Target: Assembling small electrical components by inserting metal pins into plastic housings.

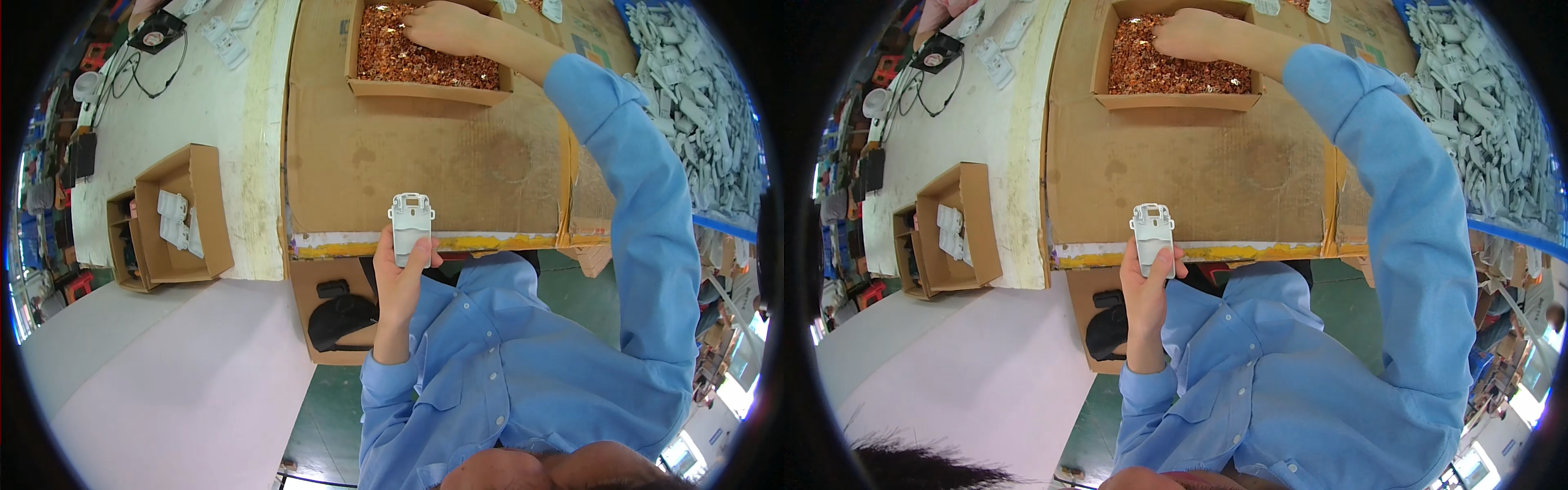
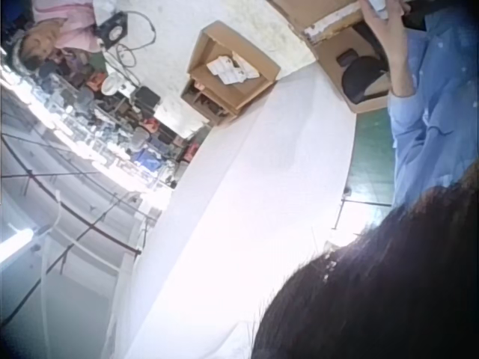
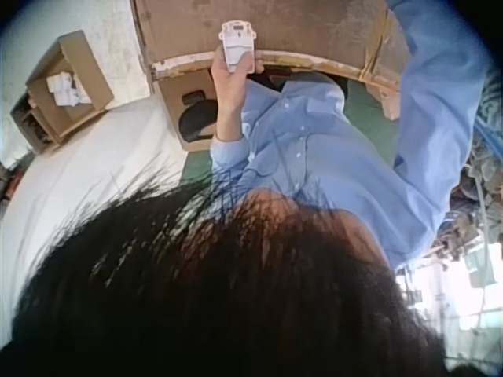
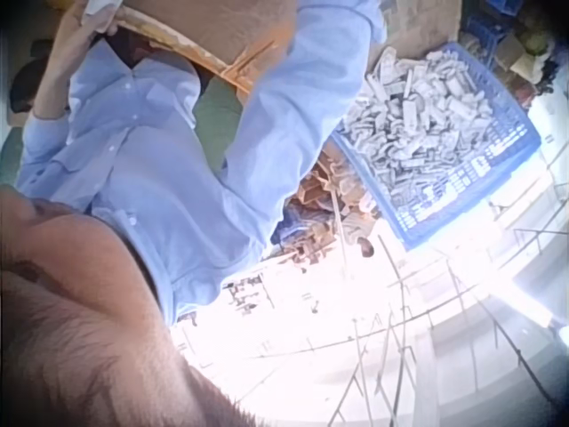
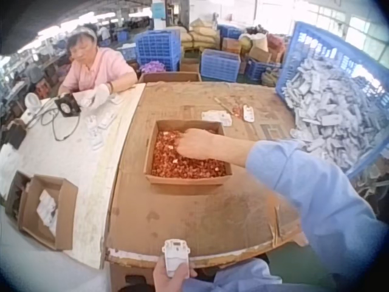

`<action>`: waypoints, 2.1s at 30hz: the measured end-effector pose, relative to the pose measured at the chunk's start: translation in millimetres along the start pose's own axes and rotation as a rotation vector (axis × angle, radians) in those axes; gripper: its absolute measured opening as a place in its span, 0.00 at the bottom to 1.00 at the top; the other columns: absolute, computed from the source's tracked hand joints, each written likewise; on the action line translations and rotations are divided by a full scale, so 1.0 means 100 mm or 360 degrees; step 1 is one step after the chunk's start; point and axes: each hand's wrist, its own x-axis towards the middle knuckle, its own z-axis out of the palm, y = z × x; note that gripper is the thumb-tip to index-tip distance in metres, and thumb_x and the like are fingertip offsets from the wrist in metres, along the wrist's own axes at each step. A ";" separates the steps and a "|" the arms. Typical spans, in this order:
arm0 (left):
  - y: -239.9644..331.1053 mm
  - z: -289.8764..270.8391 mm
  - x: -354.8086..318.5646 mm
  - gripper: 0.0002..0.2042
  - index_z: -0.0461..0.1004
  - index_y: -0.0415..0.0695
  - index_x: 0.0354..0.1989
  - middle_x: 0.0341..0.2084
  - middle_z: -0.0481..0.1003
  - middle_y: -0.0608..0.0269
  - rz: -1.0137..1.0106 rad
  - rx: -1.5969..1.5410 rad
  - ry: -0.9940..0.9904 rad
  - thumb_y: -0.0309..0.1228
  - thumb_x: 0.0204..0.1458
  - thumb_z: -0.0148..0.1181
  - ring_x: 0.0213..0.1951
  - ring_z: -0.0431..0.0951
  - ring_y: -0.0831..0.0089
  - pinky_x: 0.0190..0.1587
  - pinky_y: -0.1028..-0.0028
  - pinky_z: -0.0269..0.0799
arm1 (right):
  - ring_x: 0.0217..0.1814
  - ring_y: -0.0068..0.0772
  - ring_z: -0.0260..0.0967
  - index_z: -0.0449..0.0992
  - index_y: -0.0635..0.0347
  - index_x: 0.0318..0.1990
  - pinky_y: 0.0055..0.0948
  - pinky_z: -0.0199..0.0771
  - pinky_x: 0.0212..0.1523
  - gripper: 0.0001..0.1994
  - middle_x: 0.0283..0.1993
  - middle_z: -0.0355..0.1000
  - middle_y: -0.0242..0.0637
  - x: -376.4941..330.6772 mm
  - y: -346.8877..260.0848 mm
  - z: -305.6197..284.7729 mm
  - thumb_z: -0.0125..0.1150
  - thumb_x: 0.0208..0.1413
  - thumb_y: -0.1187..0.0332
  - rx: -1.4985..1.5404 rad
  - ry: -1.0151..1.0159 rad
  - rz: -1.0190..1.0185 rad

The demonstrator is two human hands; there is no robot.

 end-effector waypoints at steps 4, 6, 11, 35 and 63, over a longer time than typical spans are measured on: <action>0.01 -0.01 0.00 0.12 0.67 0.37 0.47 0.31 0.77 0.60 0.0022 0.0004 -0.0005 0.27 0.58 0.57 0.27 0.75 0.80 0.33 0.80 0.72 | 0.39 0.37 0.76 0.77 0.63 0.32 0.33 0.78 0.40 0.04 0.36 0.76 0.39 -0.08 0.02 0.14 0.58 0.52 0.72 0.0042 0.0354 0.0034; 0.01 -0.02 0.00 0.12 0.67 0.37 0.47 0.31 0.77 0.60 0.0027 0.0002 0.0006 0.27 0.58 0.57 0.27 0.75 0.80 0.33 0.80 0.71 | 0.41 0.41 0.75 0.76 0.63 0.33 0.36 0.76 0.41 0.06 0.38 0.75 0.44 -0.13 0.08 0.18 0.54 0.52 0.72 0.0166 0.0304 0.0057; 0.00 -0.05 0.01 0.11 0.67 0.37 0.47 0.31 0.77 0.60 0.0016 0.0002 0.0038 0.27 0.58 0.57 0.27 0.75 0.81 0.33 0.80 0.71 | 0.47 0.50 0.72 0.74 0.65 0.38 0.42 0.74 0.46 0.09 0.45 0.72 0.52 -0.19 0.06 0.02 0.49 0.53 0.72 0.0535 0.0118 0.0304; 0.00 -0.01 0.02 0.13 0.67 0.39 0.49 0.31 0.76 0.61 0.0028 0.0073 0.0006 0.28 0.57 0.57 0.26 0.74 0.80 0.32 0.79 0.71 | 0.49 0.47 0.75 0.80 0.64 0.40 0.42 0.77 0.47 0.15 0.44 0.77 0.51 0.27 -0.01 -0.45 0.60 0.46 0.66 0.0756 -0.0664 0.1021; -0.01 0.01 -0.01 0.12 0.67 0.37 0.46 0.31 0.76 0.60 0.0017 -0.0019 -0.0019 0.28 0.57 0.58 0.27 0.74 0.81 0.33 0.80 0.71 | 0.51 0.47 0.74 0.80 0.63 0.42 0.40 0.76 0.48 0.16 0.46 0.76 0.52 0.22 0.11 -0.28 0.58 0.45 0.65 0.0809 -0.0693 0.1170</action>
